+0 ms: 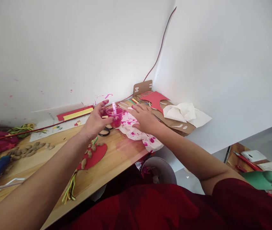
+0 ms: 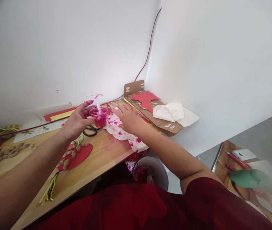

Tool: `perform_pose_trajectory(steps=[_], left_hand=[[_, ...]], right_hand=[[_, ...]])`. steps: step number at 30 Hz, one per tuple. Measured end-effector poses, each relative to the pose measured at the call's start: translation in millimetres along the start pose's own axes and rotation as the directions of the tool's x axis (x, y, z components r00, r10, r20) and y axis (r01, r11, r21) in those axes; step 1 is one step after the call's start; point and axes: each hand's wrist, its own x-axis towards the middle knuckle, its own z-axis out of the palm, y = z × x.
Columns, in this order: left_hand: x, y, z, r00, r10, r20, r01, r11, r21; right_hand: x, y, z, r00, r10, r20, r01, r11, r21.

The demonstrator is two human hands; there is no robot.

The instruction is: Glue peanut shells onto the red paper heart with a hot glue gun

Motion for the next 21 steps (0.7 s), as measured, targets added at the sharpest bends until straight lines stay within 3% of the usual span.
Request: perform_pose_trajectory(steps=[3, 9, 16, 19, 21], left_hand=[[-2, 2, -1.9, 1.0, -0.001, -0.021, 0.001, 1.0, 0.007], [-2, 2, -5.1, 0.999, 0.01, -0.041, -0.01, 1.0, 0.002], [-2, 1, -5.1, 0.999, 0.016, -0.035, -0.016, 1.0, -0.005], [-3, 2, -6.2, 0.999, 0.009, -0.042, -0.01, 1.0, -0.014], [-4, 1, -8.5, 0.999, 0.005, -0.052, -0.005, 1.0, -0.011]], right_hand=[[10, 16, -5, 0.99, 0.114, 0.081, -0.115, 0.993, 0.01], [24, 46, -13, 0.964, 0.259, 0.059, -0.266, 0.94, 0.215], [53, 56, -36, 0.921, 0.383, 0.075, -0.332, 0.67, 0.664], [74, 53, -33, 0.887, 0.445, 0.122, -0.39, 0.583, 0.713], [89, 50, -22, 0.881, 0.451, 0.142, -0.415, 0.592, 0.691]])
